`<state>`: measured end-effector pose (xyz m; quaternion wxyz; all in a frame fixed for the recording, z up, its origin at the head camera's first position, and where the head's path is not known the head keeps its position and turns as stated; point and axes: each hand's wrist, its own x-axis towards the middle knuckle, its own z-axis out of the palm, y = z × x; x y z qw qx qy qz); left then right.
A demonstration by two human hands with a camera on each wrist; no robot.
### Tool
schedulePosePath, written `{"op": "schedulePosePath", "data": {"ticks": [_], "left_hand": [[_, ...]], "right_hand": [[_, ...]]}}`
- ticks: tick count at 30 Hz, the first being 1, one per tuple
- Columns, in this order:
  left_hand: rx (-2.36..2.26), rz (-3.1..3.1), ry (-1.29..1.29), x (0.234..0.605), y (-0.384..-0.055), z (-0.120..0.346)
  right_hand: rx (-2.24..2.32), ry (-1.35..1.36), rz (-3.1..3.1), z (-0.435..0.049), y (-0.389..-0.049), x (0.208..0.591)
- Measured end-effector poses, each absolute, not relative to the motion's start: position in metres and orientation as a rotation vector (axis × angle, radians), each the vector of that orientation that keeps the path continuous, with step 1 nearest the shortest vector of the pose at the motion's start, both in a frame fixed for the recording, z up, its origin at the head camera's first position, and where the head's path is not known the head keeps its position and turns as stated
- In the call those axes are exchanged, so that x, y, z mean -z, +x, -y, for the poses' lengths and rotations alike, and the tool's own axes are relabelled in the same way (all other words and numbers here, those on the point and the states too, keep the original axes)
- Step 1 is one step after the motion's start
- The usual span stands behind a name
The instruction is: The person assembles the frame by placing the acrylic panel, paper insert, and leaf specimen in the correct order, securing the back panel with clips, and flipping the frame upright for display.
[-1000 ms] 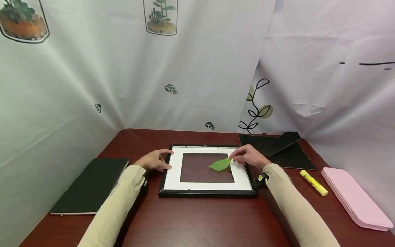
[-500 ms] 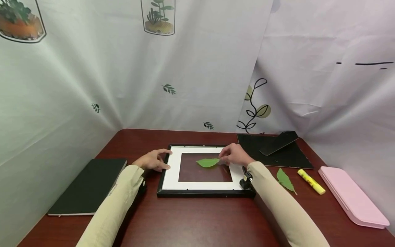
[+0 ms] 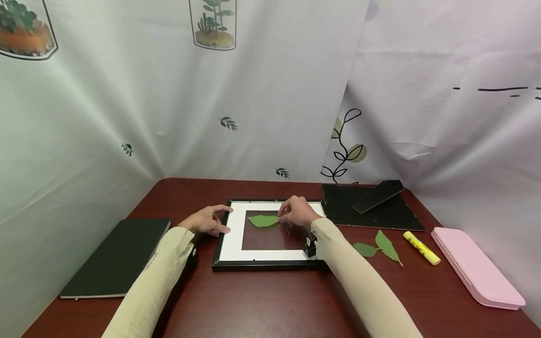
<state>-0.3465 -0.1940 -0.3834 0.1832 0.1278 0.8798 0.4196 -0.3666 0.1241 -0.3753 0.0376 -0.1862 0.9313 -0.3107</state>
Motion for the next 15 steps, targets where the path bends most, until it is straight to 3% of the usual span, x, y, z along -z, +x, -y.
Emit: {"op": "schedulePosePath", "data": {"ticks": [15], "left_hand": [[-1.197,-2.477,0.365,0.3825,-0.3432,0.1934]], "right_hand": [[0.995,-0.476,-2.903,-0.117,-0.3659,0.3783]]}}
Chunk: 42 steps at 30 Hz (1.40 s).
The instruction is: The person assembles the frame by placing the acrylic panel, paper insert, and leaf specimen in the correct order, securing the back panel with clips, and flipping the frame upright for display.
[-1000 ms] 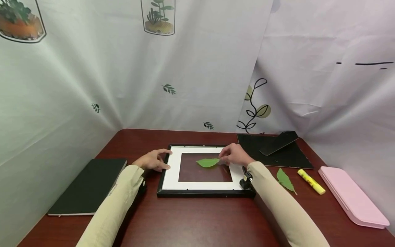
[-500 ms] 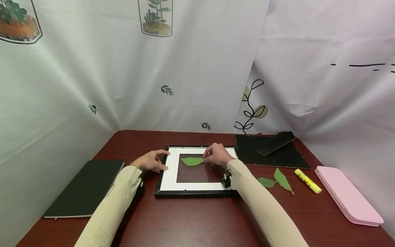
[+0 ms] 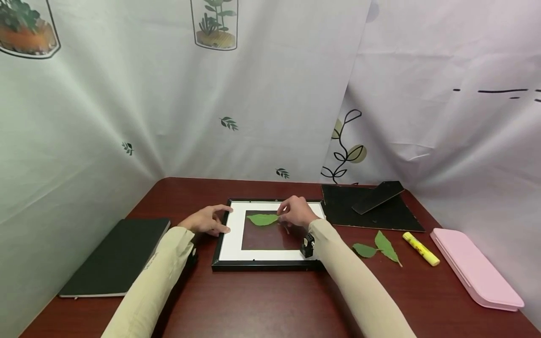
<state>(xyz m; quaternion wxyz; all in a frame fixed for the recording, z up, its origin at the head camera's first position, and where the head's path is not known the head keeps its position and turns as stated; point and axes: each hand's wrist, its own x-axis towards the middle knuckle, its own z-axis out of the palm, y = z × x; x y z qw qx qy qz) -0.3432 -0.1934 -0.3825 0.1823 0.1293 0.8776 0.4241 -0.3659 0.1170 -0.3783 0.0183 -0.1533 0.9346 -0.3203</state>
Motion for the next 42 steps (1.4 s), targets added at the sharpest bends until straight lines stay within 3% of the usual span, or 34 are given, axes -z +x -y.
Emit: {"op": "schedulePosePath", "data": {"ticks": [20,42], "left_hand": [[-1.184,-2.487,0.373,0.382,-0.345,0.196],[-1.165,-2.516,0.336,0.386,-0.348,0.194]], "right_hand": [[0.98,-0.503,-2.958,-0.128,-0.366,0.371],[0.781,-0.71,-3.006,-0.294,-0.307,0.316]]}}
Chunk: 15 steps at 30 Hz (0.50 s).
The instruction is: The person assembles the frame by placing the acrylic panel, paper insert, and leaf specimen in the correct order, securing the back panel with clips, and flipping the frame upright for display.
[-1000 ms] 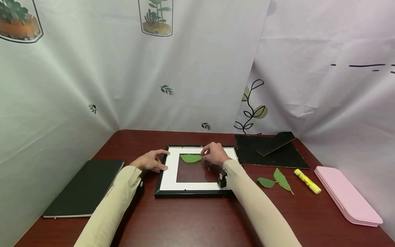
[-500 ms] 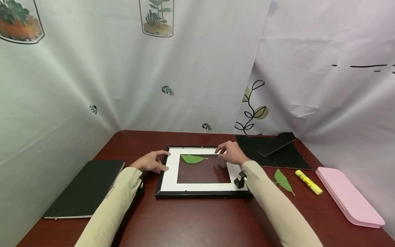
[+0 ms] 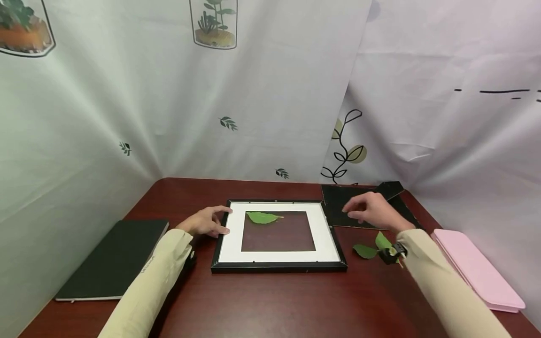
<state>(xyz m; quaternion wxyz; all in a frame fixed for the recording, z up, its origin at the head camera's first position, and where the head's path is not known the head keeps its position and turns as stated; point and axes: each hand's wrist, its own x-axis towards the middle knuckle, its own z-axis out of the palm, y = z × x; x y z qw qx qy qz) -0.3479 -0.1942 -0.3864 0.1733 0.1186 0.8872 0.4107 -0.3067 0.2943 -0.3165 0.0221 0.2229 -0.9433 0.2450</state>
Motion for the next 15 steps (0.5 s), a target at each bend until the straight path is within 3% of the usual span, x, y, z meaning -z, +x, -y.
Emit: {"op": "schedulePosePath", "data": {"ticks": [7,15], "left_hand": [[-1.142,-2.532,0.339,0.385,-0.346,0.193],[-1.142,-2.54,0.328,0.387,-0.347,0.191]], "right_hand": [[-0.605,0.798,2.949,-0.332,-0.278,0.337],[-0.555,0.656,3.007,-0.364,-0.264,0.367]]}}
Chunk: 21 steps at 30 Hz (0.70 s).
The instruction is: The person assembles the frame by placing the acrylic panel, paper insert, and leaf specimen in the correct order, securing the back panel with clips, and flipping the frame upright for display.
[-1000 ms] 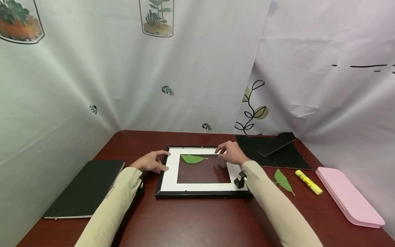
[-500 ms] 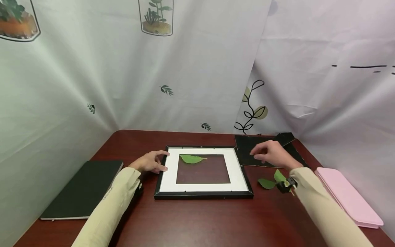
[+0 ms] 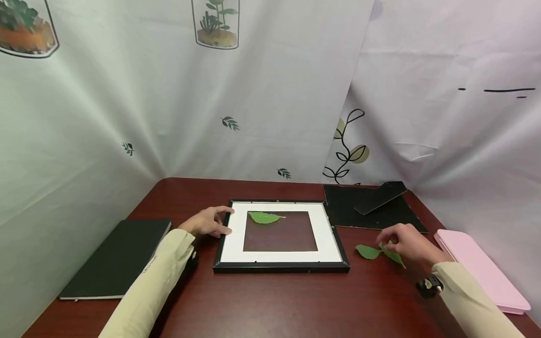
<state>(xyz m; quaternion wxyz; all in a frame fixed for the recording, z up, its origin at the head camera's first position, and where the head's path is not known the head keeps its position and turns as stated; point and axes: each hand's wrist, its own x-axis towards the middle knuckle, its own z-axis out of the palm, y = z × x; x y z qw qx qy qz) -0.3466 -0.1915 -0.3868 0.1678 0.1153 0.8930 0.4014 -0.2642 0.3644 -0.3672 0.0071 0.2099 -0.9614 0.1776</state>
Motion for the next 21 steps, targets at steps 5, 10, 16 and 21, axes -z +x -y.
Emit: {"op": "schedulePosePath", "data": {"ticks": [5,10,16,21], "left_hand": [[-1.129,-2.552,0.34,0.385,-0.346,0.191],[-1.137,-2.55,0.358,0.385,-0.345,0.192],[-1.148,-2.542,0.357,0.385,-0.343,0.192],[-1.141,-2.553,0.341,0.386,-0.344,0.192]], "right_hand": [[-0.56,0.58,3.031,-0.378,-0.263,0.38],[-0.595,0.574,3.013,-0.381,-0.266,0.387],[-0.619,0.582,2.986,-0.38,-0.267,0.394],[-0.645,0.627,2.958,-0.378,-0.268,0.393]]}}
